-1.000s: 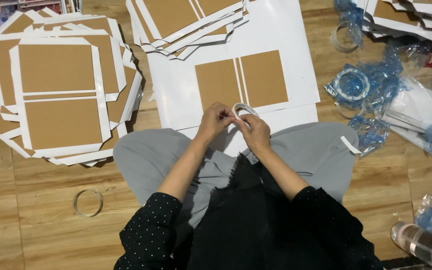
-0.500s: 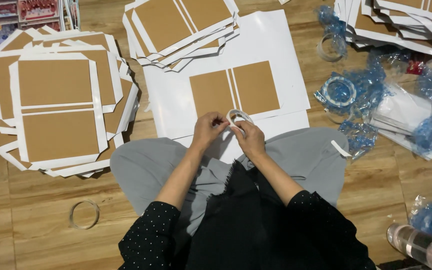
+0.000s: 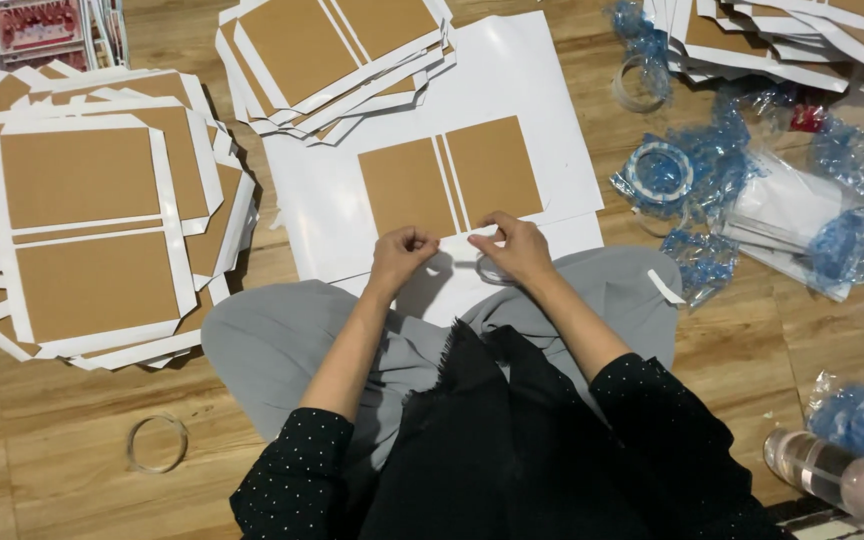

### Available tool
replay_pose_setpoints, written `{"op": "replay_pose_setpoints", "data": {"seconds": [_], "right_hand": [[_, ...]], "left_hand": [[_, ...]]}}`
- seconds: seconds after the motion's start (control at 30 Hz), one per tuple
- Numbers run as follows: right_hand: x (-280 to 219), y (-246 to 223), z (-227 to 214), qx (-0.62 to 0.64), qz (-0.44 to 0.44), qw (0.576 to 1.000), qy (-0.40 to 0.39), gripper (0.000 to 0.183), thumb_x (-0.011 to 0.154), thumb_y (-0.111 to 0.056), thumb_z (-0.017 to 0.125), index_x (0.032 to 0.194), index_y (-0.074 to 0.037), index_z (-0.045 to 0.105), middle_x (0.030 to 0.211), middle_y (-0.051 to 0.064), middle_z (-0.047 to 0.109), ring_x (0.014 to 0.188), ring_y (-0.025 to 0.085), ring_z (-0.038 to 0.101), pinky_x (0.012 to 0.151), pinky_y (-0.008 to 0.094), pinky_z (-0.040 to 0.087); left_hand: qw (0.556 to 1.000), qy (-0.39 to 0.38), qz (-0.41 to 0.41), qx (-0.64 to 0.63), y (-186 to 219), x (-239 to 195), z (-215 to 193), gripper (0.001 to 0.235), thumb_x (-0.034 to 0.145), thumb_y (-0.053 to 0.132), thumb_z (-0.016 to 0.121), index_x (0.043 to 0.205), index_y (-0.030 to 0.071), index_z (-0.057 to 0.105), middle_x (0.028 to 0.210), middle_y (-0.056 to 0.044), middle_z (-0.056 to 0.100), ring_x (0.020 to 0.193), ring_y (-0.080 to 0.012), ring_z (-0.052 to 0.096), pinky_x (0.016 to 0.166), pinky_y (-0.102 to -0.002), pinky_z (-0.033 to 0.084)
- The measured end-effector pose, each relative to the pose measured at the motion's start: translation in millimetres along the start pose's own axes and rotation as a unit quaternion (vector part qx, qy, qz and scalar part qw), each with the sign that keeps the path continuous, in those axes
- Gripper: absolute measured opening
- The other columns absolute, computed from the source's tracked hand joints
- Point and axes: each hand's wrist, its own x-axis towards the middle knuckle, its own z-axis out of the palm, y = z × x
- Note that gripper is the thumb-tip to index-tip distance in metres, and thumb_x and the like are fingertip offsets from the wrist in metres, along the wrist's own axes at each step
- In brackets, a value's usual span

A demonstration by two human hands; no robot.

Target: Applying double-sided tape to pre-cut cardboard pieces for assembly

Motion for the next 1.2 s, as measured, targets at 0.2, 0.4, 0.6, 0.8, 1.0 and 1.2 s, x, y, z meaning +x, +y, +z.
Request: {"op": "replay_pose_setpoints", "data": {"seconds": [0.2, 0.4, 0.6, 0.8, 1.0, 1.2], "right_hand": [[56.9, 128.7, -4.3, -0.015, 0.194, 0.981, 0.010, 0.051, 0.087, -0.040, 0.056, 0.122, -0.004, 0.052, 0.112, 0.019, 0.058, 0.091, 0.030, 0.062, 0.080, 0.042, 0.047], [55.3, 125.2, -12.5, 0.232, 0.244, 0.940, 0.048, 0.057, 0.080, -0.026, 0.068, 0.125, 0.002, 0.046, 0.094, 0.024, 0.060, 0.056, 0.022, 0.064, 0.045, 0.029, 0.052], [54.3, 92.2, -29.8, 0.281, 0.240, 0.927, 0.069, 0.052, 0.083, -0.019, 0.061, 0.128, -0.001, 0.042, 0.088, 0.017, 0.060, 0.058, 0.018, 0.062, 0.039, 0.023, 0.046], [74.9, 105.7, -24.8, 0.328, 0.228, 0.913, 0.085, 0.055, 0.085, -0.015, 0.056, 0.134, -0.004, 0.034, 0.079, 0.013, 0.058, 0.057, 0.014, 0.060, 0.036, 0.016, 0.036], [84.2, 141.8, -6.0, 0.317, 0.226, 0.913, 0.122, 0.024, 0.082, -0.018, 0.061, 0.105, -0.011, 0.061, 0.077, 0.009, 0.063, 0.056, 0.014, 0.062, 0.037, 0.017, 0.041], [54.4, 79.9, -3.4, 0.323, 0.147, 0.935, 0.014, 0.013, 0.076, -0.016, 0.067, 0.086, -0.008, 0.069, 0.063, 0.006, 0.061, 0.057, 0.009, 0.057, 0.046, 0.016, 0.039]], "left_hand": [[0.974, 0.205, -0.088, 0.037, -21.2, 18.1, -46.1, 0.058, 0.075, 0.032, 0.067, 0.123, 0.006, 0.048, 0.117, -0.018, 0.053, 0.111, -0.0313, 0.052, 0.092, -0.041, 0.045], [0.971, 0.161, -0.174, 0.032, -8.6, 13.0, -45.6, 0.068, 0.077, 0.044, 0.062, 0.133, 0.012, 0.039, 0.125, -0.011, 0.050, 0.119, -0.0258, 0.046, 0.098, -0.041, 0.038], [0.982, 0.130, -0.128, -0.050, 17.3, 2.3, -39.8, 0.061, 0.080, 0.031, 0.063, 0.133, 0.009, 0.039, 0.131, -0.015, 0.045, 0.123, -0.0285, 0.041, 0.101, -0.044, 0.036], [0.991, 0.091, -0.069, -0.065, 31.5, 10.9, -32.5, 0.056, 0.081, 0.027, 0.061, 0.131, 0.011, 0.042, 0.133, -0.015, 0.043, 0.123, -0.0328, 0.040, 0.101, -0.044, 0.036], [0.978, 0.097, 0.028, 0.183, 31.5, 9.3, -26.0, 0.048, 0.078, 0.018, 0.059, 0.124, 0.011, 0.050, 0.126, -0.012, 0.045, 0.113, -0.0314, 0.050, 0.094, -0.042, 0.044], [0.985, 0.003, 0.125, 0.118, 12.9, 9.7, -9.4, 0.028, 0.079, 0.033, 0.064, 0.104, 0.021, 0.065, 0.100, -0.003, 0.059, 0.096, -0.0226, 0.058, 0.081, -0.031, 0.047]]}}
